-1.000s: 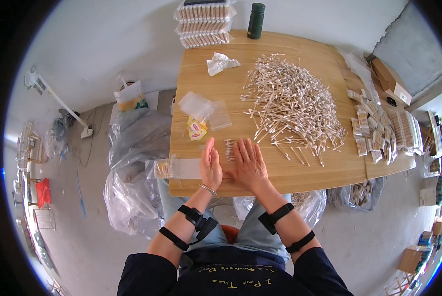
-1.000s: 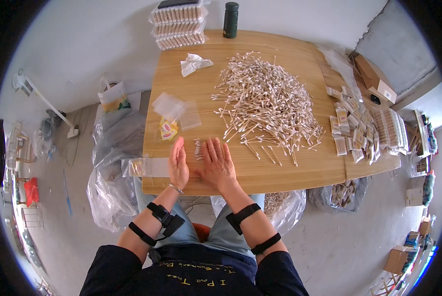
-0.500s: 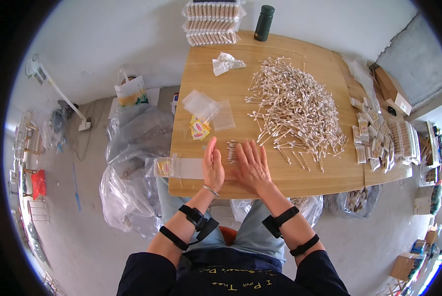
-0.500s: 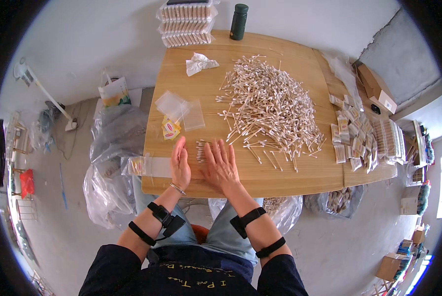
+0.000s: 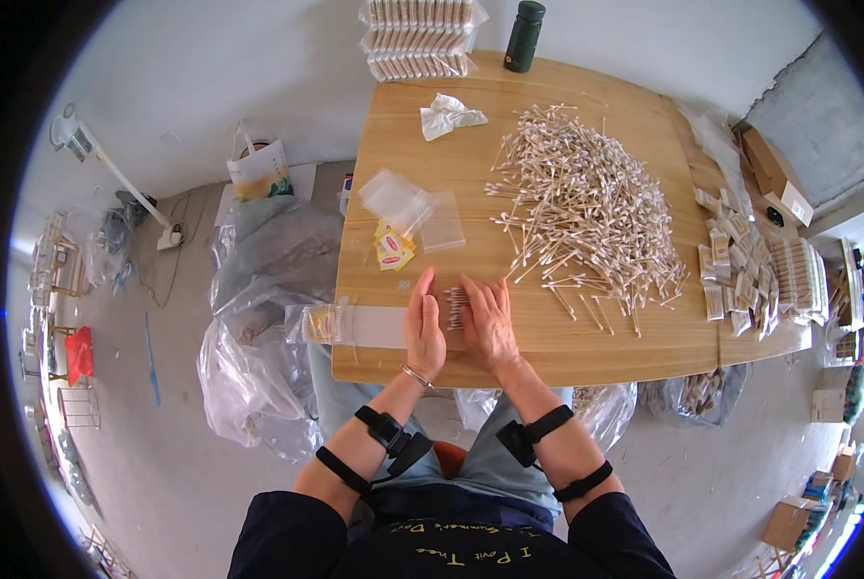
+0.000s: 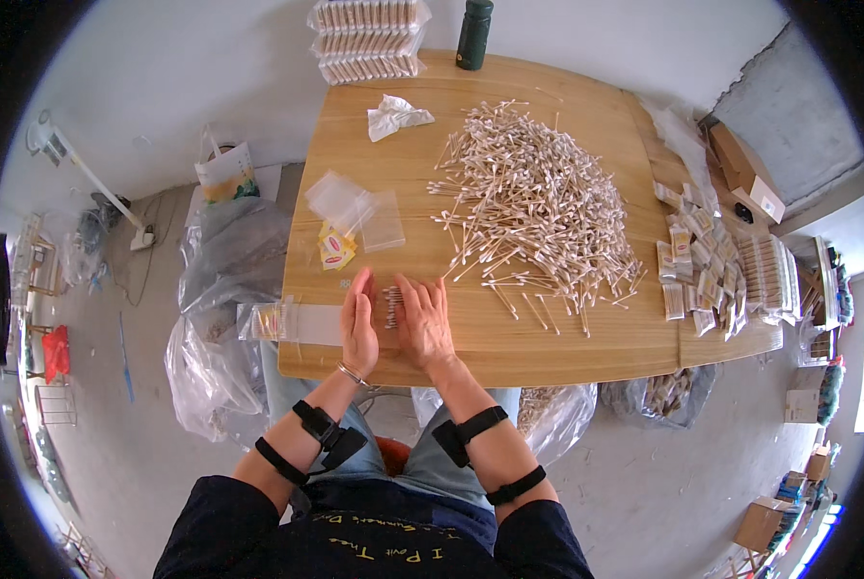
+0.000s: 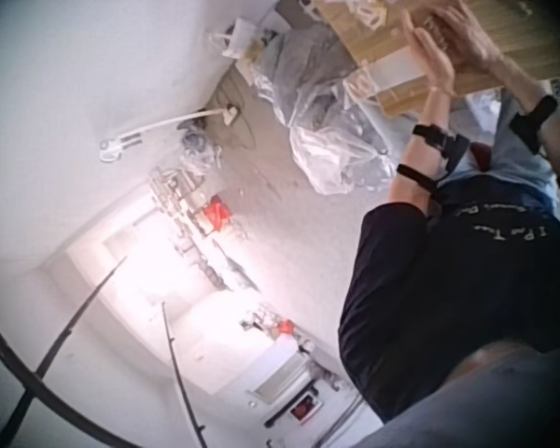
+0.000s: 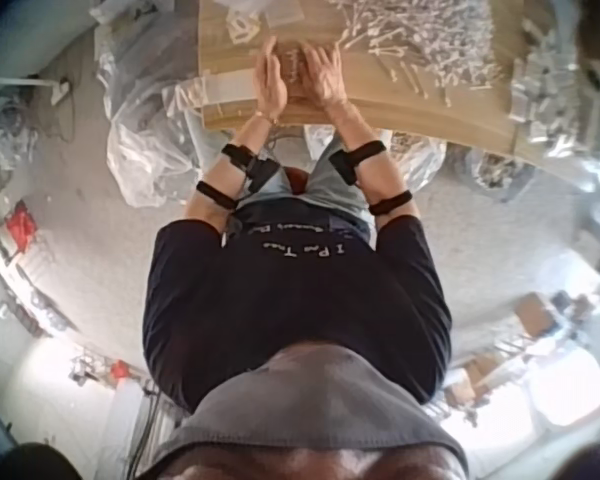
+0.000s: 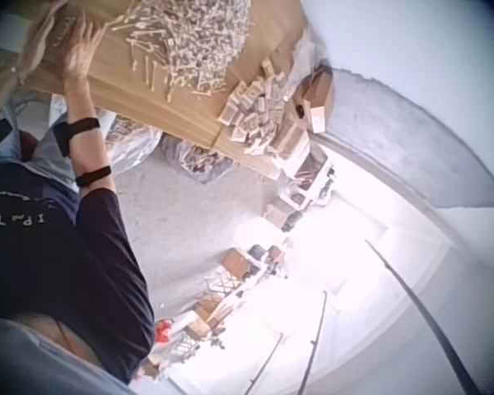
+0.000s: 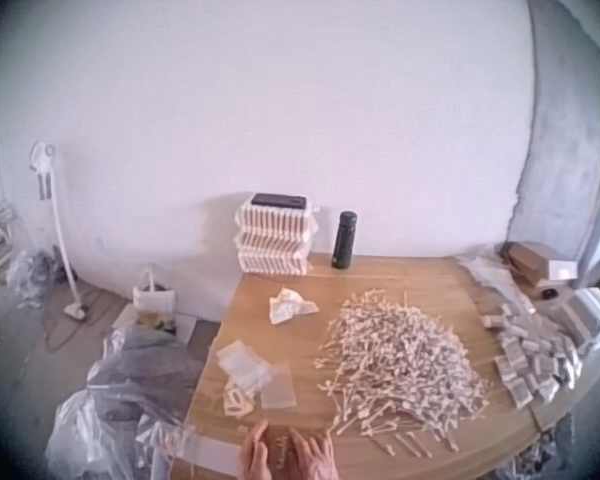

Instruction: Packing a set of cotton swabs into a small plastic bag and sealing it.

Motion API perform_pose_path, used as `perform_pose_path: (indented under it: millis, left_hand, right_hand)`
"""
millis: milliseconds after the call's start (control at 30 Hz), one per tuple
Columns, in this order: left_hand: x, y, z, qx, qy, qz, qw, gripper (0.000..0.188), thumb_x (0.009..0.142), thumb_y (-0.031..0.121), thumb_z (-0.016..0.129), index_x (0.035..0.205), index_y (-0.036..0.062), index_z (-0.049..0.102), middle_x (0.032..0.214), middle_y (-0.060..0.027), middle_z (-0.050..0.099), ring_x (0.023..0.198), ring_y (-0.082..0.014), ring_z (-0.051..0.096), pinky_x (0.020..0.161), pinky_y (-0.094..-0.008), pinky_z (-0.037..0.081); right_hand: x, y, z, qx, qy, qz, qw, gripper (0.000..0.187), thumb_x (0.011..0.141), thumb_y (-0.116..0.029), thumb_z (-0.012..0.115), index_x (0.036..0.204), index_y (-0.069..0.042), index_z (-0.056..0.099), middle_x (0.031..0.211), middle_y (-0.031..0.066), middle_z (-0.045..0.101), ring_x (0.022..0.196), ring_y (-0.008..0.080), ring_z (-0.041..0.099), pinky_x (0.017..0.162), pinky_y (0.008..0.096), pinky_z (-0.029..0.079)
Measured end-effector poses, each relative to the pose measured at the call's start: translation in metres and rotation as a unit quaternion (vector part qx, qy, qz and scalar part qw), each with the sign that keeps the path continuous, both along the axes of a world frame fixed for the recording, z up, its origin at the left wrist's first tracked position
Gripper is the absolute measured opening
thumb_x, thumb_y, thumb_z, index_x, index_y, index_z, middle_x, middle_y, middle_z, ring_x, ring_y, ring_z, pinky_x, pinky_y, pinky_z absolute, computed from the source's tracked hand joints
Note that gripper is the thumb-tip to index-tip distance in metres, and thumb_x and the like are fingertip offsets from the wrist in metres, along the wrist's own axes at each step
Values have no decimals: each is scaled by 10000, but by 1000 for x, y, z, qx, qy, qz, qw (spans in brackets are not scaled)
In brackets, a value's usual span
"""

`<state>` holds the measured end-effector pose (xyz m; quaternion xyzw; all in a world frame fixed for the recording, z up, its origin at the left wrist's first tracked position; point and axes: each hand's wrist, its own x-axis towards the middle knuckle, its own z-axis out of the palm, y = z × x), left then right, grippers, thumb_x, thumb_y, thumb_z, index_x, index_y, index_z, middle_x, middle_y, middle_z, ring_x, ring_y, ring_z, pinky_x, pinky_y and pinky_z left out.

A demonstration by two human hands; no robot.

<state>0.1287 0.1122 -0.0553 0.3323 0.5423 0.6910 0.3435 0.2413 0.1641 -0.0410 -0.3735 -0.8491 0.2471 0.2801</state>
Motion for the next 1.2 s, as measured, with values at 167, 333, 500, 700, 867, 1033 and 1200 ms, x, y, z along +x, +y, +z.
perform_pose_path:
  millis: [167,333,500,700,867,1033,1200]
  left_hand:
    - [-6,-9,1,3,-23,-1,1000,522,1037,323,369,1407,-46,365,1447,-158,402,1343,-234,370,1119,-341,280]
    - [-10,-17,3,12,-51,9,999,542,1036,348,367,1395,-58,381,1434,-168,417,1332,-235,382,1115,-337,281]
    - [-10,-21,-1,8,-15,10,1000,587,1037,395,332,1409,-58,363,1451,-178,394,1349,-245,361,1108,-331,278]
    - [-12,-21,4,-33,49,-31,998,653,1025,465,305,1417,-55,351,1451,-199,390,1353,-259,358,1110,-337,266]
    - [-18,-24,-4,12,-77,-49,996,662,1021,466,321,1454,-33,278,1504,-177,308,1401,-245,277,1148,-342,203]
    - [-21,-19,0,47,-128,-60,989,649,1027,439,316,1468,-28,230,1537,-174,240,1446,-254,178,1183,-367,117]
    - [-26,-24,6,-6,-32,-77,996,623,1026,424,325,1453,-27,274,1512,-174,302,1424,-271,239,1164,-377,189]
  right_hand:
    - [-12,-24,-7,-22,38,-11,999,469,858,-31,516,1319,-5,433,1250,192,511,1208,374,437,1115,527,245]
    - [-14,-29,-4,-29,129,-55,990,445,885,-11,501,1323,15,427,1281,222,487,1250,358,423,1125,473,249]
    - [-6,-16,-2,-222,331,-102,911,397,950,18,413,1346,27,418,1361,197,456,1332,295,371,1127,366,247]
    - [-17,-34,-1,-214,293,-49,930,383,982,-35,387,1356,48,398,1459,225,367,1421,354,244,1141,395,216]
    - [-10,-35,3,-60,113,-62,990,528,958,-194,475,1410,39,335,1505,228,278,1435,379,179,1166,450,156]
    - [-5,-47,14,43,-272,60,959,838,895,-563,466,1472,5,249,1550,185,199,1451,336,143,1178,446,107]
    - [-12,-47,26,42,-336,65,938,816,916,-560,430,1480,-5,233,1553,178,196,1456,328,118,1180,450,85]
